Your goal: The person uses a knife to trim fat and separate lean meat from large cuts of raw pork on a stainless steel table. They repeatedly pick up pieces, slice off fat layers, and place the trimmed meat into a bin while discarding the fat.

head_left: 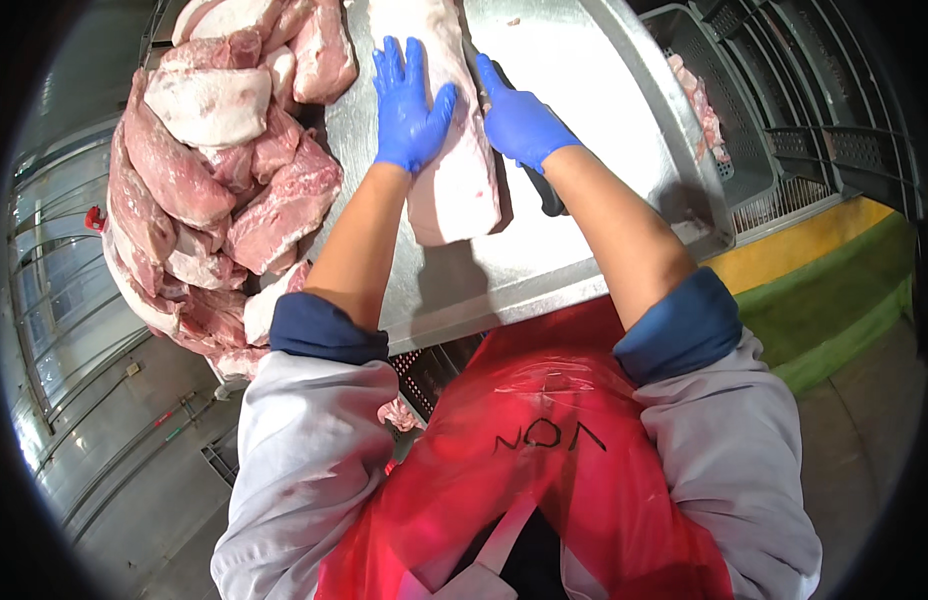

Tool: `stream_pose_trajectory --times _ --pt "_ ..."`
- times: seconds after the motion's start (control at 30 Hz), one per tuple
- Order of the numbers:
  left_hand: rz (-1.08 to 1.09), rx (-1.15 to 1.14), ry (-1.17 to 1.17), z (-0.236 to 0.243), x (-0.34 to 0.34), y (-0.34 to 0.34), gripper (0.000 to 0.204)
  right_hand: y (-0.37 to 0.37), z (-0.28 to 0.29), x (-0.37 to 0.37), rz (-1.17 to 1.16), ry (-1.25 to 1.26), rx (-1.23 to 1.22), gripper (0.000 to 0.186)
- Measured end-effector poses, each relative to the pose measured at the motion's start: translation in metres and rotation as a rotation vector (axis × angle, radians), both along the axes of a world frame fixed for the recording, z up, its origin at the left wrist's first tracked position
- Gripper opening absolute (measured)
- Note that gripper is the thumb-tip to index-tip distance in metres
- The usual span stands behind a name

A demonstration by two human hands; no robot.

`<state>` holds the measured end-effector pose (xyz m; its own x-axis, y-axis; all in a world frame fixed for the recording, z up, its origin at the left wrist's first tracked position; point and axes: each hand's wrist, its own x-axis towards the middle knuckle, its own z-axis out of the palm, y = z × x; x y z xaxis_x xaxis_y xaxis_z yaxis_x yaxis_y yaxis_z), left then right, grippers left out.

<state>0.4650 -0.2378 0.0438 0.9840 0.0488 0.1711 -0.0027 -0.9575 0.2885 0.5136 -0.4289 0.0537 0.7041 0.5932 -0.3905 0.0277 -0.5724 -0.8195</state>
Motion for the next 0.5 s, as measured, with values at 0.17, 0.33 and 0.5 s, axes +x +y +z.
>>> stream_pose_trajectory --times 0.17,0.33,0.5 --pt "0.011 0.030 -0.036 -0.007 0.002 -0.004 0.079 -0.049 0.015 -0.090 -0.044 0.211 0.078 0.075" --pt "0.016 0.044 -0.030 -0.005 0.009 -0.004 0.085 -0.104 0.075 -0.191 0.066 0.540 0.110 0.074" --pt "0.425 0.152 0.455 0.048 0.021 -0.071 0.122 -0.215 0.090 -0.223 0.236 0.064 0.127 0.074"
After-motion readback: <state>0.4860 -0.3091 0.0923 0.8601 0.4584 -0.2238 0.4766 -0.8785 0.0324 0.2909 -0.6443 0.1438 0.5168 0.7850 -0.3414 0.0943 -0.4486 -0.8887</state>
